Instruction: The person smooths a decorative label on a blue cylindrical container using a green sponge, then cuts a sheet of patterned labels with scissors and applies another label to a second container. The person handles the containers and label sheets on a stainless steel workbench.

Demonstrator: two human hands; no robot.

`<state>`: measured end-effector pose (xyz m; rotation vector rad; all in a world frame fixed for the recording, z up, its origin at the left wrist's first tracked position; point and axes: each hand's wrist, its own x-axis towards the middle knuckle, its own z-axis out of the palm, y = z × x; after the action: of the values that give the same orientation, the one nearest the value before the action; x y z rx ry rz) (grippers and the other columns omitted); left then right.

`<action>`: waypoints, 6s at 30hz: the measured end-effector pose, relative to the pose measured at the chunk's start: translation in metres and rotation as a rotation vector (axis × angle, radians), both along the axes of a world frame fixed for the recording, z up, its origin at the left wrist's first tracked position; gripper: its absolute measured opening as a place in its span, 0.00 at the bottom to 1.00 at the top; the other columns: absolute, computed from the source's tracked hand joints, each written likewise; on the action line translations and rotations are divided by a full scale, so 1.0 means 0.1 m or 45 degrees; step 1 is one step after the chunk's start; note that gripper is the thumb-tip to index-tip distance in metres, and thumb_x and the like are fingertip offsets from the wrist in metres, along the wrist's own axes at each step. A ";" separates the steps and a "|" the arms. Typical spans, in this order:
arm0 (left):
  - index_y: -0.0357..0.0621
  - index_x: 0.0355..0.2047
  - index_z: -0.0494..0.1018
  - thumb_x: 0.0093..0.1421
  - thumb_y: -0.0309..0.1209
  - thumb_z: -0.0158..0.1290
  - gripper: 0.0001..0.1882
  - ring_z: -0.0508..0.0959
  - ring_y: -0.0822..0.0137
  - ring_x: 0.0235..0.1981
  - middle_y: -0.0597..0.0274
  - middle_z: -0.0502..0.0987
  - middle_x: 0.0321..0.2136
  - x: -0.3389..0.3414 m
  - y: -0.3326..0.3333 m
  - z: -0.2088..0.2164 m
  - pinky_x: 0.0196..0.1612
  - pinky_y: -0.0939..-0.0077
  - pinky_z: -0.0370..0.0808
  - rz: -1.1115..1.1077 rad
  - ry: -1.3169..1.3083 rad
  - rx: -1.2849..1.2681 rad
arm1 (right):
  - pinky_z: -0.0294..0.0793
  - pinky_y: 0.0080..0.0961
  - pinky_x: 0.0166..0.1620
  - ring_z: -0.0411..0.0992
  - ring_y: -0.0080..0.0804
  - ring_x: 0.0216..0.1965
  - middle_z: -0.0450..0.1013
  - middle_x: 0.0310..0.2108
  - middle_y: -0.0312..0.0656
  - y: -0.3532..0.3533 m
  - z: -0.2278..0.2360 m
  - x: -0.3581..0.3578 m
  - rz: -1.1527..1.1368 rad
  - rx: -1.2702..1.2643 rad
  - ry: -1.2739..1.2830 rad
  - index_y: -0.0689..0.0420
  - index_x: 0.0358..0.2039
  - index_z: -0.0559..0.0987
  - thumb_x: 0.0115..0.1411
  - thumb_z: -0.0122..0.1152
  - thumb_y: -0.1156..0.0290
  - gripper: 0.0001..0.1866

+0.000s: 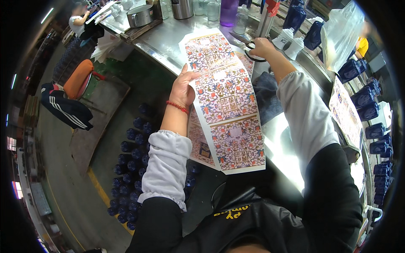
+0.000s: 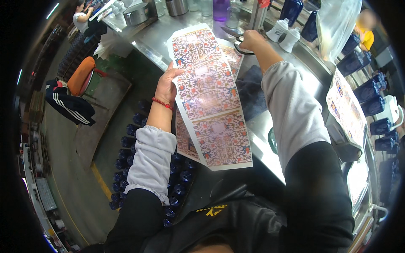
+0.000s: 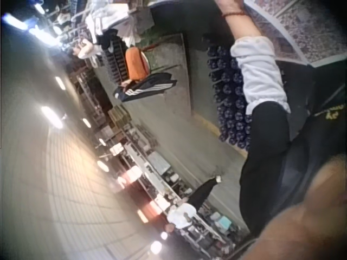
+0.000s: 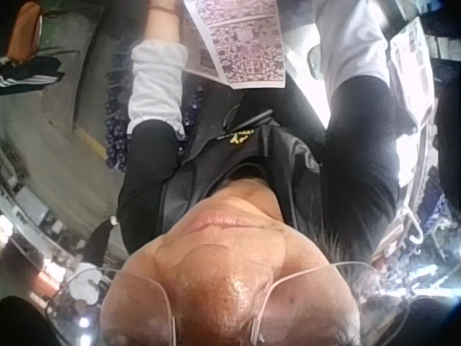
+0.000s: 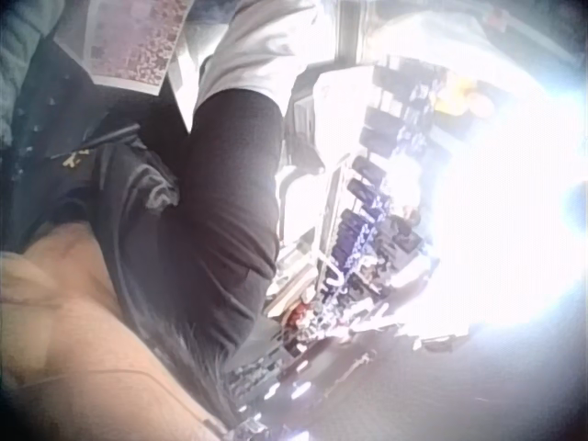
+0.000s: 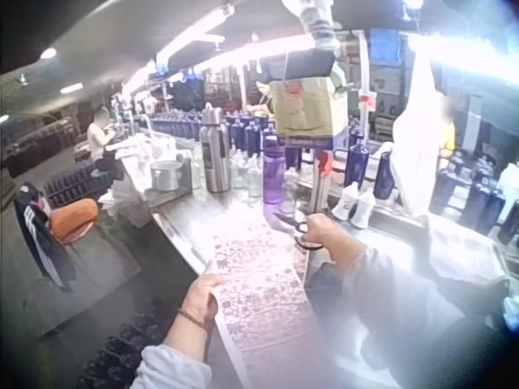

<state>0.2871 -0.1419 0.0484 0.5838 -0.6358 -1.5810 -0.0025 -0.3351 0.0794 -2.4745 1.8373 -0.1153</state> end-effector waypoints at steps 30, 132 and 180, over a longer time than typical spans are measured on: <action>0.37 0.65 0.59 0.61 0.29 0.43 0.31 0.75 0.54 0.53 0.49 0.73 0.55 0.50 0.26 0.31 0.54 0.60 0.75 0.053 0.069 -0.391 | 0.78 0.37 0.42 0.73 0.24 0.33 0.75 0.32 0.37 1.89 1.04 0.00 -0.082 0.377 -2.347 0.58 0.40 0.77 0.55 0.55 0.80 0.12; 0.23 0.59 0.60 0.64 0.47 0.53 0.37 0.81 0.55 0.35 0.34 0.75 0.46 -4.51 3.56 1.33 0.38 0.70 0.79 -1.489 -0.765 -0.155 | 0.71 0.38 0.25 0.76 0.36 0.26 0.78 0.29 0.48 8.80 -0.84 -7.74 -2.408 0.608 -0.279 0.63 0.38 0.81 0.57 0.66 0.49 0.26; 0.32 0.62 0.63 0.69 0.32 0.47 0.24 0.79 0.64 0.48 0.49 0.74 0.54 -3.92 3.17 1.30 0.51 0.73 0.75 -1.428 -0.884 0.031 | 0.70 0.29 0.30 0.68 0.26 0.26 0.74 0.25 0.38 8.32 -0.81 -8.35 -2.028 -0.760 -0.931 0.60 0.28 0.79 0.60 0.65 0.51 0.22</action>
<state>-0.1050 0.1749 0.1781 0.8748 -1.6652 -2.4144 -0.8373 0.4966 -0.0014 -0.2192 2.8472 -1.4349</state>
